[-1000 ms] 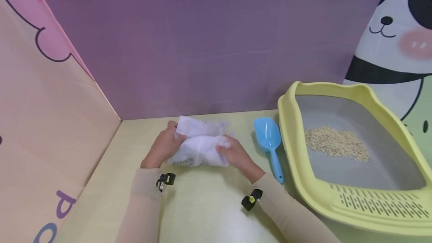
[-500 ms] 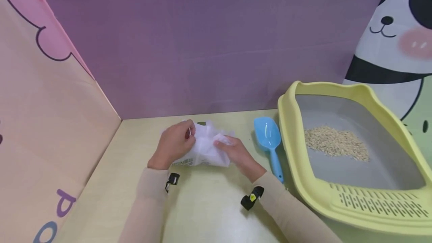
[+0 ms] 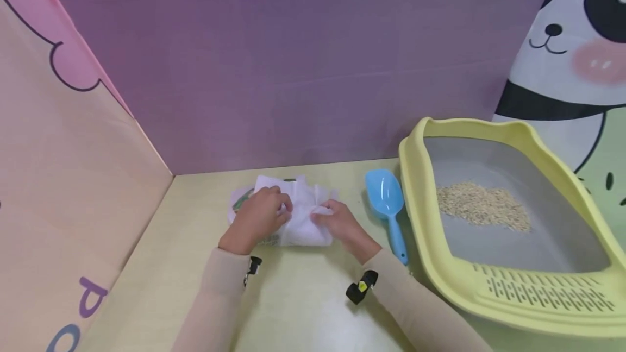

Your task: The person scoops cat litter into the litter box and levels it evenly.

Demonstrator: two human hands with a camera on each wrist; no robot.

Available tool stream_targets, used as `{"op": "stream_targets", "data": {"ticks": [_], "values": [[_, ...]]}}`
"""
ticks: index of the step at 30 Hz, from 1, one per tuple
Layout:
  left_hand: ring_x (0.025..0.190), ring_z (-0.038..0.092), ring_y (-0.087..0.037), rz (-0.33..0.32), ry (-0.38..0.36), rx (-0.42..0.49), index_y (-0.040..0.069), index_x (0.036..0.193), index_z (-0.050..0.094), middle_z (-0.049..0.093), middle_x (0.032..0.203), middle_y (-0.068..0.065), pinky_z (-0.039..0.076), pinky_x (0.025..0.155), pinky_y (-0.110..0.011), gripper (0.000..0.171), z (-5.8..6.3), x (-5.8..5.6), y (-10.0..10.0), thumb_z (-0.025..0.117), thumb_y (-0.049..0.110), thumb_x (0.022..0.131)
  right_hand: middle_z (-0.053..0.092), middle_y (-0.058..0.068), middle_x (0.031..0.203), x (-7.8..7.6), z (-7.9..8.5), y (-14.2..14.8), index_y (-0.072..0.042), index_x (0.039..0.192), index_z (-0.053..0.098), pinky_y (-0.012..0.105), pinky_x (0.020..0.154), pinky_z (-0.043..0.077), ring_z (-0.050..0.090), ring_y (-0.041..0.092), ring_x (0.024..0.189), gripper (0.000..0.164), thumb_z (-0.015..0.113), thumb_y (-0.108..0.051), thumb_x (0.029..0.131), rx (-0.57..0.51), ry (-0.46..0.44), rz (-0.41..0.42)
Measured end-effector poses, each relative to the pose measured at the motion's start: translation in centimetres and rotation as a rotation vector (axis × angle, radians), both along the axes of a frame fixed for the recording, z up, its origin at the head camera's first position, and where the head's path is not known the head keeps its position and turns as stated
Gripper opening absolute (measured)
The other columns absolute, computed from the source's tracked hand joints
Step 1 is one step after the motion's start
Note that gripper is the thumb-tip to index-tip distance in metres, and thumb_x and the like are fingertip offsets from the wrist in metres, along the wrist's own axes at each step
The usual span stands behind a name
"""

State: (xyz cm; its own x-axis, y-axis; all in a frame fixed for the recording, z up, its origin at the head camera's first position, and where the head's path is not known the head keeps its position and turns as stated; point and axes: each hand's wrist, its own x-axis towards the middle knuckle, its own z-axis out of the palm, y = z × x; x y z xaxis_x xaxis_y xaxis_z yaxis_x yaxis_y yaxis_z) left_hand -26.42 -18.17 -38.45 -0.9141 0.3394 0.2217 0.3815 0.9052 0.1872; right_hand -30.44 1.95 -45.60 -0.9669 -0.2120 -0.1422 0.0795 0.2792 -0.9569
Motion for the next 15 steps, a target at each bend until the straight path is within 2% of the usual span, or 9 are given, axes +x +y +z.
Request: {"op": "stream_targets", "data": {"ticks": [5,9,12,15], "values": [[0.095,0.06,-0.023,0.027,-0.042,-0.064,0.017,0.106,0.076,0.066,0.103,-0.001,0.053,0.078,-0.041,0.036,-0.3,0.5,0.0,0.087,0.035,0.077,0.066,0.016,0.121,0.2,0.2,-0.2,0.001,0.114,0.064,0.037,0.093,0.051,0.06,0.027,0.111,0.026,0.069,-0.015,0.093,0.004,0.015,-0.022],[0.102,0.055,-0.028,0.028,-0.026,-0.163,0.018,0.117,0.066,0.062,0.113,-0.003,0.05,0.085,-0.048,0.061,-1.4,0.4,0.3,0.093,0.034,0.066,0.065,0.017,0.119,0.2,0.5,-0.1,0.002,0.112,0.062,0.037,0.09,0.052,0.06,0.028,0.109,0.025,0.069,-0.013,0.093,0.017,0.032,-0.057],[0.106,0.05,-0.031,0.04,-0.004,-0.244,0.019,0.126,0.057,0.058,0.119,-0.007,0.046,0.089,-0.052,0.069,-2.5,0.0,0.8,0.091,0.03,0.067,0.063,0.018,0.12,0.0,0.5,0.0,0.002,0.114,0.059,0.035,0.086,0.052,0.06,0.028,0.106,0.027,0.068,-0.013,0.094,0.017,0.032,-0.108],[0.11,0.05,-0.033,0.067,0.034,-0.295,0.019,0.132,0.054,0.058,0.124,-0.009,0.045,0.09,-0.054,0.071,-3.4,-0.4,1.4,0.089,0.031,0.071,0.061,0.019,0.123,-0.3,0.4,0.1,0.002,0.117,0.056,0.034,0.084,0.053,0.06,0.028,0.106,0.029,0.066,-0.013,0.095,0.004,0.03,-0.157]]}}
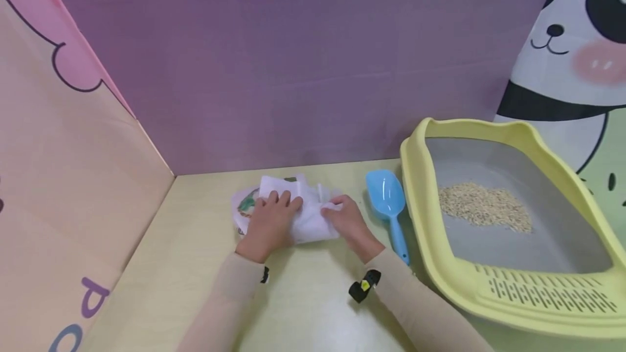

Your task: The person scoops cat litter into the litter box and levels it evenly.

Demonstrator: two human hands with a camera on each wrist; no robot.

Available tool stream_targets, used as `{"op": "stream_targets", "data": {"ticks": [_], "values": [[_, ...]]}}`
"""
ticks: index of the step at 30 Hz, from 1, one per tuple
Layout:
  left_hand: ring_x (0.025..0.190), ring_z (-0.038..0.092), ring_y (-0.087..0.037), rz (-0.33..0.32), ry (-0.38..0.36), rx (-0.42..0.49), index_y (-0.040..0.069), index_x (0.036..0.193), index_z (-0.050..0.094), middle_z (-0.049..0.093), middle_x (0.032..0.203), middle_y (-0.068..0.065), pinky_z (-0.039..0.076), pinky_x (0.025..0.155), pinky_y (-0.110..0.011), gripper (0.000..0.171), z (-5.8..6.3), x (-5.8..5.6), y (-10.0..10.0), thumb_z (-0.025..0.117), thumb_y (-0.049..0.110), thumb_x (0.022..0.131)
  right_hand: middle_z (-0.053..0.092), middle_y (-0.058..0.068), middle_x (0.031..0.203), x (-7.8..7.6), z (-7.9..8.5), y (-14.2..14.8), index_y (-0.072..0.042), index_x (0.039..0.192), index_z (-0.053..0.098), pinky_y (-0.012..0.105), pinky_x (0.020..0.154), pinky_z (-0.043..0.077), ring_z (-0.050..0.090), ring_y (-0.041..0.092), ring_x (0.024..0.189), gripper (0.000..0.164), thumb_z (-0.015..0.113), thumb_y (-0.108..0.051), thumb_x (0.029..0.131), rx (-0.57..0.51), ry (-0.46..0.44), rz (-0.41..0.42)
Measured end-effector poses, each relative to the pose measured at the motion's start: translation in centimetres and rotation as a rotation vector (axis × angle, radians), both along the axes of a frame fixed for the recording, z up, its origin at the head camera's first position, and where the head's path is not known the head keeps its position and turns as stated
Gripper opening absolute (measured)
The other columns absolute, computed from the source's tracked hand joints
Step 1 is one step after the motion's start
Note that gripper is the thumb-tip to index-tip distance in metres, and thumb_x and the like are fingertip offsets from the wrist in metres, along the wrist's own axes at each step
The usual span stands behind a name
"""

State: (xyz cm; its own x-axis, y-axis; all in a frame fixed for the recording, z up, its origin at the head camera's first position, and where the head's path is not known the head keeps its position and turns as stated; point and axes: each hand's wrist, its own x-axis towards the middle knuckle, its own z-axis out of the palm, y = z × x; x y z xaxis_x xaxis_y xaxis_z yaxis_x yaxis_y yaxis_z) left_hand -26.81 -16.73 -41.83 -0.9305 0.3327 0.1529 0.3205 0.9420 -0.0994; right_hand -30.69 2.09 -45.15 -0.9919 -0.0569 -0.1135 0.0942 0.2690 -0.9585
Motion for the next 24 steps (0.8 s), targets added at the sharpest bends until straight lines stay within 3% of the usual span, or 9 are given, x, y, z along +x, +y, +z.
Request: {"op": "stream_targets", "data": {"ticks": [5,9,13,17,20,24], "values": [[0.109,0.053,-0.032,0.012,0.089,-0.009,0.02,0.132,0.06,0.061,0.123,-0.01,0.046,0.087,-0.053,0.069,-0.7,-0.2,0.6,0.089,0.044,0.075,0.06,0.019,0.124,-0.2,0.2,0.2,0.001,0.119,0.055,0.034,0.084,0.051,0.059,0.028,0.106,0.03,0.066,-0.015,0.096,-0.015,-0.001,-0.04],[0.101,0.053,-0.029,-0.006,0.138,0.016,0.021,0.123,0.069,0.063,0.114,-0.008,0.047,0.082,-0.051,0.055,-1.2,-0.3,0.4,0.086,0.046,0.077,0.062,0.017,0.12,-0.4,0.6,0.4,-0.001,0.118,0.058,0.031,0.082,0.048,0.059,0.026,0.103,0.03,0.066,-0.02,0.097,-0.021,-0.004,-0.04],[0.096,0.053,-0.028,-0.022,0.152,0.089,0.023,0.117,0.077,0.065,0.107,-0.006,0.046,0.081,-0.05,0.041,-1.4,-0.7,0.1,0.083,0.042,0.081,0.063,0.018,0.123,-0.6,0.8,0.7,-0.001,0.12,0.06,0.036,0.09,0.047,0.058,0.027,0.108,0.035,0.055,-0.032,0.103,-0.05,-0.005,-0.069],[0.093,0.053,-0.028,-0.019,0.17,0.139,0.024,0.113,0.08,0.064,0.1,-0.006,0.046,0.08,-0.049,0.034,-1.6,-1.0,-0.2,0.081,0.041,0.083,0.063,0.019,0.116,-0.8,0.8,0.9,0.001,0.119,0.062,0.037,0.091,0.048,0.059,0.029,0.107,0.035,0.042,-0.026,0.106,-0.086,0.041,-0.117],[0.092,0.053,-0.029,0.001,0.187,0.147,0.023,0.11,0.081,0.063,0.098,-0.008,0.046,0.08,-0.05,0.032,-1.7,-1.3,-0.4,0.079,0.042,0.085,0.065,0.021,0.112,-1.0,0.4,1.2,0.003,0.115,0.061,0.038,0.087,0.05,0.061,0.03,0.102,0.025,0.044,-0.011,0.102,0.045,0.127,-0.102],[0.093,0.054,-0.031,0.051,0.205,0.147,0.02,0.109,0.081,0.063,0.1,-0.01,0.046,0.083,-0.052,0.031,-1.9,-1.6,-0.8,0.077,0.041,0.087,0.067,0.021,0.112,-1.0,-0.1,1.7,0.002,0.117,0.059,0.043,0.085,0.053,0.063,0.031,0.095,0.024,0.048,-0.006,0.098,0.434,0.197,0.006]]}}
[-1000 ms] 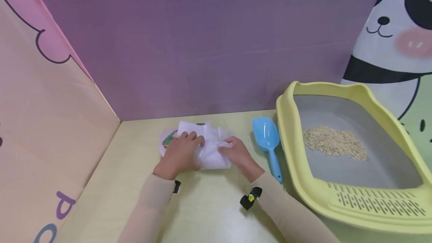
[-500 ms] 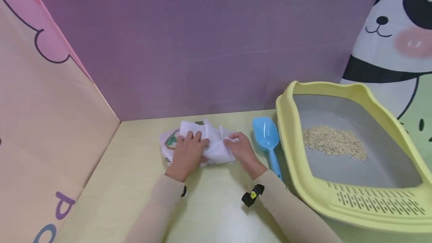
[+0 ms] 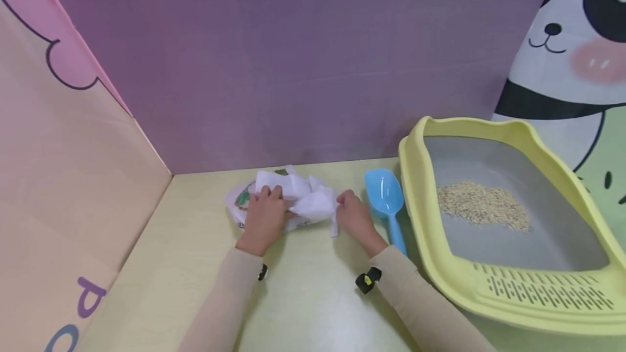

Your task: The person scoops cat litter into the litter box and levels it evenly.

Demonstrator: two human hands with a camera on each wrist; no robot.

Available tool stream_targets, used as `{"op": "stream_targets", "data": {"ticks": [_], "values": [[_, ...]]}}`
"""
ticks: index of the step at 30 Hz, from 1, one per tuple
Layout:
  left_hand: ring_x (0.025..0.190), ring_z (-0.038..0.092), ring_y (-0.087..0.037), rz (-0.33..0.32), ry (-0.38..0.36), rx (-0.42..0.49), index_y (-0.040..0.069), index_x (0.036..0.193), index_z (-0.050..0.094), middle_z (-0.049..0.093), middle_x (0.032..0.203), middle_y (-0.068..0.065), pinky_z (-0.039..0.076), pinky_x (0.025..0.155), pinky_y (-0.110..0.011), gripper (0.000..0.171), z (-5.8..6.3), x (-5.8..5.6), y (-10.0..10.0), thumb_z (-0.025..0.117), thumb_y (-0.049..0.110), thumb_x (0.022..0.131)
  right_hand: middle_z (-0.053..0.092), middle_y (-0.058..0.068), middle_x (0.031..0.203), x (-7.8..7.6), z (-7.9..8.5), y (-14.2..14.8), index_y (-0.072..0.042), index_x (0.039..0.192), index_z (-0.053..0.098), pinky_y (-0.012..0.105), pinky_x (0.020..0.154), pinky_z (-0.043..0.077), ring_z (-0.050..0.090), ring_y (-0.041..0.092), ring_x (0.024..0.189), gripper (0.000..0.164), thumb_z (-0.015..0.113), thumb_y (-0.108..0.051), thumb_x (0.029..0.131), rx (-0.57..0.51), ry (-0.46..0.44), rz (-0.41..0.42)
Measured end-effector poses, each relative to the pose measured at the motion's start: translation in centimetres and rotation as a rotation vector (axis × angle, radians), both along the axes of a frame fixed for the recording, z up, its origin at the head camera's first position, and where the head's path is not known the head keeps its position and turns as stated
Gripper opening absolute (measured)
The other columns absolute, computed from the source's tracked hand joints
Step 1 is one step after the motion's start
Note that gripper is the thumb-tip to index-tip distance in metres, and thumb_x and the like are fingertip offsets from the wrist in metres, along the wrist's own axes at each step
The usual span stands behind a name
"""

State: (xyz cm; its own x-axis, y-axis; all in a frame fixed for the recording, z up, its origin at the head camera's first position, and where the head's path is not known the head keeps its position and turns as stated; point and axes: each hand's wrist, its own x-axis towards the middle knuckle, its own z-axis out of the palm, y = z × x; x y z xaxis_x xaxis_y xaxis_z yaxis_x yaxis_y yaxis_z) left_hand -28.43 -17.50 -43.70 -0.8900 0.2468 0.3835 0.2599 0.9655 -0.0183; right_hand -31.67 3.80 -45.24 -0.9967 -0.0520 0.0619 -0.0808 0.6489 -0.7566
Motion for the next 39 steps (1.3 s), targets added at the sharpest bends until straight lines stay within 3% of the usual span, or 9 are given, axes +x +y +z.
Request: {"op": "stream_targets", "data": {"ticks": [2,6,12,17,23,30,33,39], "values": [[0.095,0.054,-0.032,0.019,0.0,0.001,0.018,0.11,0.08,0.063,0.102,-0.011,0.045,0.084,-0.053,0.031,-0.1,-0.1,-0.2,0.076,0.04,0.089,0.067,0.021,0.115,0.1,-0.2,0.2,0.0,0.123,0.058,0.046,0.087,0.054,0.064,0.032,0.096,0.027,0.049,-0.01,0.1,0.163,-0.006,0.057],[0.099,0.054,-0.034,0.016,-0.012,-0.018,0.016,0.116,0.077,0.062,0.107,-0.012,0.043,0.085,-0.053,0.034,-0.3,-0.2,-0.7,0.071,0.04,0.094,0.067,0.02,0.114,0.1,-0.5,0.3,-0.002,0.128,0.057,0.048,0.084,0.054,0.066,0.033,0.096,0.031,0.051,-0.016,0.102,0.31,0.002,0.118],[0.106,0.051,-0.035,-0.014,-0.067,-0.013,0.014,0.127,0.071,0.059,0.114,-0.014,0.04,0.089,-0.055,0.042,-0.2,-0.3,-0.8,0.055,0.045,0.103,0.067,0.014,0.091,-0.1,-0.6,0.7,-0.004,0.114,0.06,0.037,0.058,0.047,0.06,0.026,0.073,0.022,0.05,-0.02,0.104,0.424,-0.02,0.088],[0.11,0.05,-0.036,-0.004,-0.102,0.038,0.014,0.127,0.072,0.059,0.118,-0.014,0.038,0.094,-0.056,0.044,-0.2,-0.4,-0.7,0.043,0.041,0.108,0.064,0.012,0.096,0.0,-0.2,0.7,-0.008,0.105,0.065,0.036,0.057,0.045,0.058,0.024,0.078,0.017,0.055,-0.022,0.102,0.481,-0.008,0.073],[0.109,0.05,-0.033,0.019,-0.117,0.086,0.023,0.136,0.066,0.062,0.121,-0.011,0.038,0.095,-0.054,0.039,-0.1,-0.4,-0.5,0.05,0.042,0.105,0.057,0.018,0.111,0.2,-0.2,0.6,-0.005,0.118,0.058,0.04,0.058,0.049,0.056,0.028,0.083,0.025,0.059,-0.023,0.1,0.509,0.016,0.047],[0.1,0.049,-0.029,0.0,-0.121,0.116,0.023,0.117,0.071,0.062,0.109,-0.006,0.039,0.089,-0.05,0.029,0.0,-0.2,-0.4,0.06,0.045,0.101,0.062,0.011,0.101,0.2,-0.3,0.9,-0.007,0.108,0.064,0.04,0.061,0.05,0.058,0.026,0.079,0.021,0.06,-0.027,0.102,0.559,0.017,0.114],[0.095,0.048,-0.026,-0.023,-0.119,0.104,0.024,0.11,0.074,0.061,0.103,-0.004,0.038,0.085,-0.047,0.033,0.1,-0.1,-0.5,0.07,0.051,0.092,0.062,0.008,0.095,0.1,-0.3,1.0,-0.008,0.103,0.066,0.038,0.061,0.048,0.057,0.023,0.076,0.021,0.061,-0.029,0.102,0.563,0.036,0.121],[0.091,0.046,-0.023,-0.064,-0.12,0.062,0.023,0.103,0.076,0.059,0.099,-0.001,0.038,0.079,-0.044,0.033,-0.2,0.0,-0.5,0.086,0.043,0.08,0.065,0.01,0.095,0.1,-0.3,1.2,-0.008,0.113,0.061,0.039,0.058,0.049,0.058,0.024,0.073,0.024,0.062,-0.029,0.101,0.577,0.058,0.111]]}}
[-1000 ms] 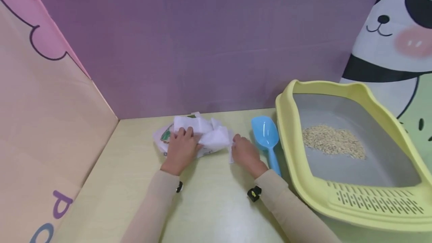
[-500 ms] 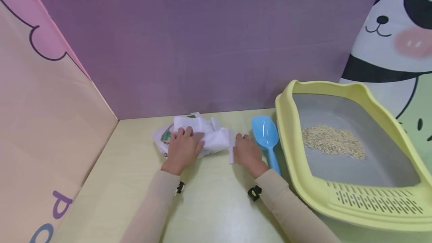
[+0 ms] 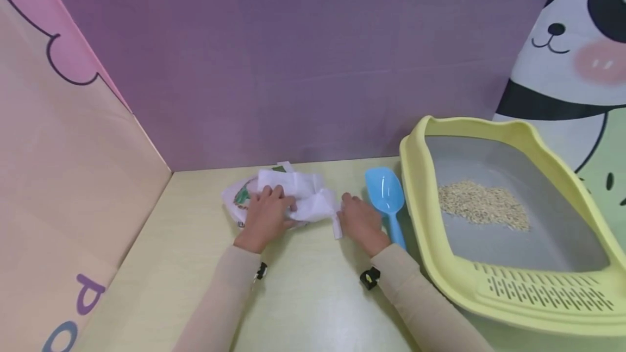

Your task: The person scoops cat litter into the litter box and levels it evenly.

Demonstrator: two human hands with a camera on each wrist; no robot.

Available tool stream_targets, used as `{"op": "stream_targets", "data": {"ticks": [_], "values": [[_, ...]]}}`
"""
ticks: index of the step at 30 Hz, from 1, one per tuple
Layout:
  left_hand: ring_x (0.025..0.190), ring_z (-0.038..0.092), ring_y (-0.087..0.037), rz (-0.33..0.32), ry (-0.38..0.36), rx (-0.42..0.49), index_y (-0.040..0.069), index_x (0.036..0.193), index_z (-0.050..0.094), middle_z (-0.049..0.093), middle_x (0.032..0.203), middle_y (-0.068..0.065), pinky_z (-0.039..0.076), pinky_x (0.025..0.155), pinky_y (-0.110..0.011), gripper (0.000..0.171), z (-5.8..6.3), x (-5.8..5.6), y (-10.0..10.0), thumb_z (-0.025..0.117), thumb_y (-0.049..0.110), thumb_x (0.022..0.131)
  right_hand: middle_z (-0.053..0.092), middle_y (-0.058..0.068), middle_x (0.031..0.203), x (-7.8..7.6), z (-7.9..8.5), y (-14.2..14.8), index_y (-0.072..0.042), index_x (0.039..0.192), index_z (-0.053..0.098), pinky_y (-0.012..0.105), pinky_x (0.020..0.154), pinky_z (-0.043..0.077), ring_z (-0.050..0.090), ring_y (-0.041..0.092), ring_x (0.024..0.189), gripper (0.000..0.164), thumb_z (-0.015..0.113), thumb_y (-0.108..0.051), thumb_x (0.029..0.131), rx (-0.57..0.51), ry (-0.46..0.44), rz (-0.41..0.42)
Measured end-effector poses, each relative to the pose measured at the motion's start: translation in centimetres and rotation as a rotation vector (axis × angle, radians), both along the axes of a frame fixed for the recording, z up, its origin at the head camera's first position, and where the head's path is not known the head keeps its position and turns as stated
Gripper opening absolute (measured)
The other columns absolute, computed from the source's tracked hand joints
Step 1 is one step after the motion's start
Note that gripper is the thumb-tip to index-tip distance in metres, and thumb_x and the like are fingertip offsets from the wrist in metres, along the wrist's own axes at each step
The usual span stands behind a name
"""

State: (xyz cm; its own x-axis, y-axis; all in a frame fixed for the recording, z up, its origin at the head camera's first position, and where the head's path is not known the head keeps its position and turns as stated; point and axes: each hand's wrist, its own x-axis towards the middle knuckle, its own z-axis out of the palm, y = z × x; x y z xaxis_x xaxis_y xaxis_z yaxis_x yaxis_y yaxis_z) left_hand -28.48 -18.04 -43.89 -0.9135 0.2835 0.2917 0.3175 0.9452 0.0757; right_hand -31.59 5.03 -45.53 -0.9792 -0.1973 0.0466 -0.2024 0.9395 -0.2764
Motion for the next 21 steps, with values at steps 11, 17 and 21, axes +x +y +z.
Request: {"op": "stream_targets", "data": {"ticks": [11,17,21], "values": [[0.092,0.05,-0.021,-0.022,-0.002,0.005,0.022,0.09,0.081,0.058,0.098,0.0,0.041,0.08,-0.042,0.015,0.1,0.0,0.3,0.087,0.032,0.08,0.06,0.012,0.09,-0.1,-0.1,0.4,-0.002,0.098,0.065,0.036,0.057,0.045,0.055,0.024,0.071,0.033,0.062,-0.035,0.1,-0.021,-0.136,0.014],[0.091,0.05,-0.02,-0.056,-0.008,-0.001,0.021,0.091,0.083,0.058,0.096,0.001,0.043,0.078,-0.04,0.015,0.2,-0.1,0.3,0.086,0.031,0.081,0.063,0.017,0.089,0.4,0.6,0.2,0.009,0.128,0.049,0.036,0.057,0.047,0.058,0.026,0.07,0.047,0.047,-0.033,0.107,-0.092,-0.231,-0.007],[0.09,0.052,-0.02,-0.079,-0.009,-0.016,0.02,0.093,0.083,0.061,0.097,0.0,0.045,0.076,-0.038,0.016,0.3,-0.1,0.2,0.086,0.031,0.082,0.067,0.023,0.099,0.6,1.1,0.0,0.011,0.14,0.039,0.038,0.061,0.05,0.06,0.027,0.074,0.057,0.044,-0.036,0.108,-0.089,-0.206,-0.031]]}}
